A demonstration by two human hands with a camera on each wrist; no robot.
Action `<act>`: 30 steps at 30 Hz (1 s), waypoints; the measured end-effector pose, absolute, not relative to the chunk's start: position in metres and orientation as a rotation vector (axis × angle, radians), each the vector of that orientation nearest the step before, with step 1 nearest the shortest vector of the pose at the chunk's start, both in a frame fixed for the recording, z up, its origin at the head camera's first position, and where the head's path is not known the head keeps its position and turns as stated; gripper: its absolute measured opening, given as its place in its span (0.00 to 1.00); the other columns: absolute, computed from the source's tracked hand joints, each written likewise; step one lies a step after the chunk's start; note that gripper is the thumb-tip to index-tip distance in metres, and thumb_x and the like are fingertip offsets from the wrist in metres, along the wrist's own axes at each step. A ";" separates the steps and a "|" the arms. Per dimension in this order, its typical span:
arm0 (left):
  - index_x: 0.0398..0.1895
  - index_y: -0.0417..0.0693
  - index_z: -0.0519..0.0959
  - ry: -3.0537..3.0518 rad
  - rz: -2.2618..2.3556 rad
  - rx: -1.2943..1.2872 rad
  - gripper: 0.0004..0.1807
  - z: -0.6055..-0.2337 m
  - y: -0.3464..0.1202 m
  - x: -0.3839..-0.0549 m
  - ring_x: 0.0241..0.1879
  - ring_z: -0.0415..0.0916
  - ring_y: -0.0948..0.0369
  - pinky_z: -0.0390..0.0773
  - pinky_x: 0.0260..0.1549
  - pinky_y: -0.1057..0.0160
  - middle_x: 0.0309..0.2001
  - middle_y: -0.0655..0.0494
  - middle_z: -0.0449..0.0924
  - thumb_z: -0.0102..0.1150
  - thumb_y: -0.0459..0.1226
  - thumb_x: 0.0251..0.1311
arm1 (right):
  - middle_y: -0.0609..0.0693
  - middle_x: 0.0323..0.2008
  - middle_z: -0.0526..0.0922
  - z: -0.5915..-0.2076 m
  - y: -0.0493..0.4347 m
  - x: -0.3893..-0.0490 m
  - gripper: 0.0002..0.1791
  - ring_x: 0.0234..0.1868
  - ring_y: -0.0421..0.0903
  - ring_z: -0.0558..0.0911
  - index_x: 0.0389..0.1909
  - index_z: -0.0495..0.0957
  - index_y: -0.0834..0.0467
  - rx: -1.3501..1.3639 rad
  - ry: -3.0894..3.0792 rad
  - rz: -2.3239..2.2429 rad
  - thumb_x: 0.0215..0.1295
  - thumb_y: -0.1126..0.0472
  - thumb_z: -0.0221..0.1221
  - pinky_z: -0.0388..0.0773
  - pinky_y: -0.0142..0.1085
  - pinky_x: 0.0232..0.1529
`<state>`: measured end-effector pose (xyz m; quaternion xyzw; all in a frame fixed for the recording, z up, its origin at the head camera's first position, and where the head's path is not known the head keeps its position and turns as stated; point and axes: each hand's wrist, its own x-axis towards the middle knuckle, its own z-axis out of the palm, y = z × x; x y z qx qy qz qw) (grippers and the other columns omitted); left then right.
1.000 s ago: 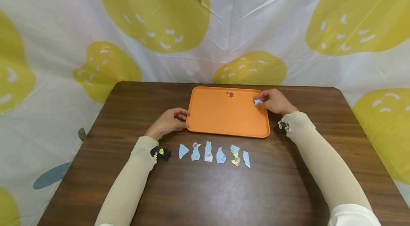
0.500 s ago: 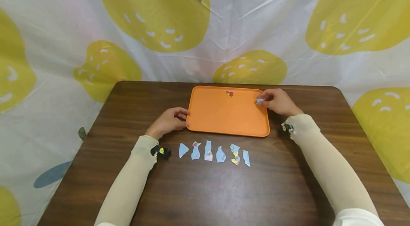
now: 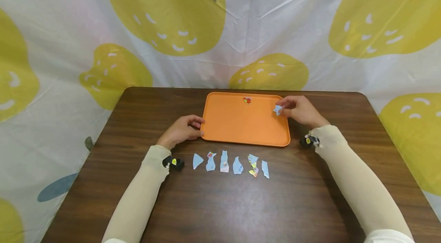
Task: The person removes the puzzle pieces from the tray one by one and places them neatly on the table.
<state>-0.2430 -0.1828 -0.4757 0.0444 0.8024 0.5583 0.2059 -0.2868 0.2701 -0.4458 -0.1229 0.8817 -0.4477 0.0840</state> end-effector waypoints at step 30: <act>0.64 0.47 0.81 2.236 1.544 0.135 0.27 -0.475 -0.185 -0.243 0.45 0.80 0.56 0.87 0.45 0.63 0.52 0.46 0.77 0.75 0.33 0.61 | 0.63 0.41 0.84 -0.434 0.261 -0.227 0.16 0.40 0.46 0.91 0.55 0.81 0.68 -0.396 2.424 -1.542 0.67 0.73 0.65 0.90 0.44 0.44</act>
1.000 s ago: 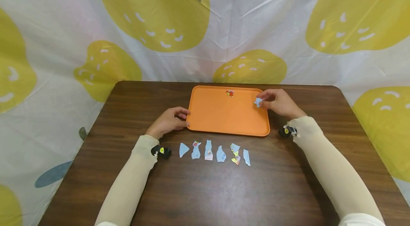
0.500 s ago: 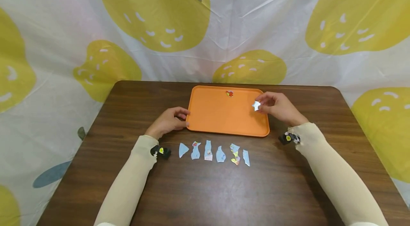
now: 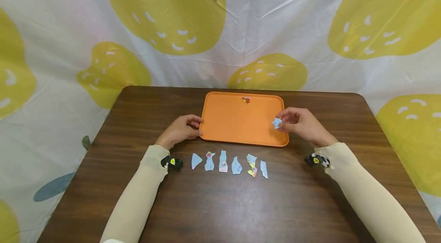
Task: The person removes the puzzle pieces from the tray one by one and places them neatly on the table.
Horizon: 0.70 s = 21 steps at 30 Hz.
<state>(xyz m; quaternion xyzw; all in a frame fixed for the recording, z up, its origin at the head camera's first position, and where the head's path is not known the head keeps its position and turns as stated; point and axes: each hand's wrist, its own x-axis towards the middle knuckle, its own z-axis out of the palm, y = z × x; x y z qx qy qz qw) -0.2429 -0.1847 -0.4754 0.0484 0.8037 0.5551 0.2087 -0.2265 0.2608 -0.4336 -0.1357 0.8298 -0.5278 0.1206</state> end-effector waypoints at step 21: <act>0.64 0.46 0.81 2.235 1.554 0.153 0.27 -0.477 -0.185 -0.243 0.45 0.80 0.56 0.87 0.44 0.63 0.53 0.45 0.78 0.74 0.33 0.62 | 0.65 0.38 0.83 -0.442 0.260 -0.194 0.12 0.36 0.53 0.90 0.50 0.80 0.69 -0.458 2.319 -1.554 0.67 0.76 0.62 0.90 0.50 0.40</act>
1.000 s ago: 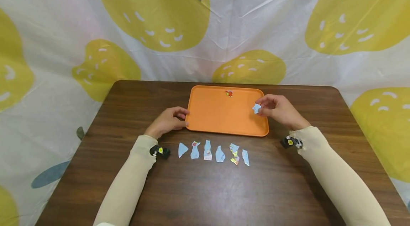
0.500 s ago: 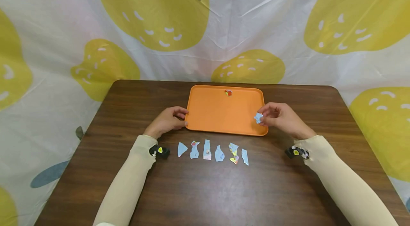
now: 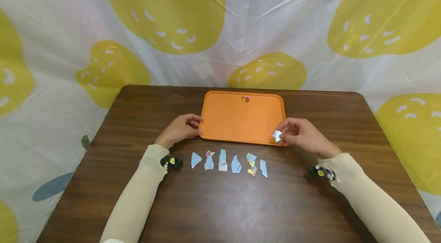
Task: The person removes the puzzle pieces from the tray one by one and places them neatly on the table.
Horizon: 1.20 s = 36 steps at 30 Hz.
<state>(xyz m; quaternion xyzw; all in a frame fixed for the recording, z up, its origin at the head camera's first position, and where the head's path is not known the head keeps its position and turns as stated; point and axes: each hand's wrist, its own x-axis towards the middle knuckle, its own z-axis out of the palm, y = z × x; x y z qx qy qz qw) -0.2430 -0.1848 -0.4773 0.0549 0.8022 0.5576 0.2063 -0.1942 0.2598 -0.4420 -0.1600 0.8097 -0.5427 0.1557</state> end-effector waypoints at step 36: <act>0.64 0.46 0.80 2.247 1.548 0.149 0.26 -0.476 -0.187 -0.241 0.44 0.80 0.57 0.86 0.43 0.66 0.51 0.46 0.77 0.74 0.32 0.62 | 0.59 0.32 0.86 -0.467 0.253 -0.146 0.13 0.28 0.43 0.82 0.47 0.83 0.65 -0.531 2.183 -1.351 0.62 0.76 0.63 0.84 0.36 0.29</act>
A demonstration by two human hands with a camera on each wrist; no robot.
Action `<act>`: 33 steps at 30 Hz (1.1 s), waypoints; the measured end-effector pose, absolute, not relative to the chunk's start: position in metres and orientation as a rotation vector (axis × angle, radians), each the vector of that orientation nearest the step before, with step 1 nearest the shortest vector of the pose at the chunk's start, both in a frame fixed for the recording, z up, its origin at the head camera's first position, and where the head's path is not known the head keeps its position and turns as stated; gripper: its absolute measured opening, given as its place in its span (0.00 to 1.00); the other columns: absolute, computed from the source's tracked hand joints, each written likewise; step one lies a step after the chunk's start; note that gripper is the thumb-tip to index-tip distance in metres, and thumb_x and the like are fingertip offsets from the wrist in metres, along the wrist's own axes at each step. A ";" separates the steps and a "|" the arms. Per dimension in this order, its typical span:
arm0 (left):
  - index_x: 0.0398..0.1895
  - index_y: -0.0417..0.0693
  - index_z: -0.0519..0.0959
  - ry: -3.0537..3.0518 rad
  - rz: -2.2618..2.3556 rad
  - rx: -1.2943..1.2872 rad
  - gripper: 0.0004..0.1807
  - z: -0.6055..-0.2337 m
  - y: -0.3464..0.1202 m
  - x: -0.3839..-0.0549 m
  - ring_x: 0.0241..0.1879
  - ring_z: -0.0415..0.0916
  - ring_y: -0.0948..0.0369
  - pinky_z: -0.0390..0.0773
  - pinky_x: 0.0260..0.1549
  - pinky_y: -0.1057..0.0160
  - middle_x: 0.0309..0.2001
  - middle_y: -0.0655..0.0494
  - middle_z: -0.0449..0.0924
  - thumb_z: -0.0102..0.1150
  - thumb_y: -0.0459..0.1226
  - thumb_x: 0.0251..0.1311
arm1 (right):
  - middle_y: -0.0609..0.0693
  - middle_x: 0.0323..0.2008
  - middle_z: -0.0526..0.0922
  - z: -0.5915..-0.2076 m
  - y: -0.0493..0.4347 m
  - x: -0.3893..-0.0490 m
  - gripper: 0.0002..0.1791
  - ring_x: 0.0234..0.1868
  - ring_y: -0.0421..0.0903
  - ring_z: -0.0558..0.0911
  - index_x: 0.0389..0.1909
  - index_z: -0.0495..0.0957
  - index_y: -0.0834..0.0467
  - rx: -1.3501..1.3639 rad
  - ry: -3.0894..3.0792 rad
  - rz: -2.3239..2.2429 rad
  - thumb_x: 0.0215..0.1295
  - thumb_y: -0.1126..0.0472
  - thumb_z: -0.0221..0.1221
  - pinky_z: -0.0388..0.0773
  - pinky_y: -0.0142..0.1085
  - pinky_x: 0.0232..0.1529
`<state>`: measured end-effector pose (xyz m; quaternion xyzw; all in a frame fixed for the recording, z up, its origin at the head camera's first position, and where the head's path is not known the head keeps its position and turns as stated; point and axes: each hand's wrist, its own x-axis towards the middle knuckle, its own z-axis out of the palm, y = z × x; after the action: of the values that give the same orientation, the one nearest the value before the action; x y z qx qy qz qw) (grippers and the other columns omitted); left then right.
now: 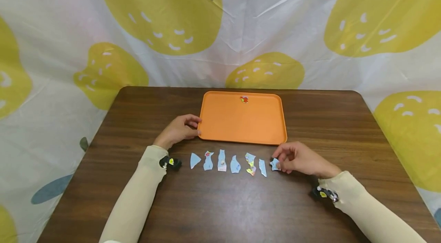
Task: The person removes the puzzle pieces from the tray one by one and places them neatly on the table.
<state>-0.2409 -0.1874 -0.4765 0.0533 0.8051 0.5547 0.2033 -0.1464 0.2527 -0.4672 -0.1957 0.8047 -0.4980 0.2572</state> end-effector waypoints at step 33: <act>0.63 0.46 0.81 2.236 1.552 0.137 0.26 -0.476 -0.187 -0.241 0.44 0.79 0.58 0.87 0.43 0.65 0.50 0.47 0.77 0.75 0.32 0.61 | 0.51 0.29 0.84 -0.450 0.244 -0.166 0.16 0.22 0.43 0.80 0.49 0.83 0.64 -0.639 2.366 -1.280 0.63 0.63 0.74 0.83 0.38 0.25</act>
<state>-0.2412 -0.1871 -0.4756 0.0492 0.8027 0.5571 0.2069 -0.1656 0.2441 -0.4497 -0.2271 0.8406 -0.4547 0.1874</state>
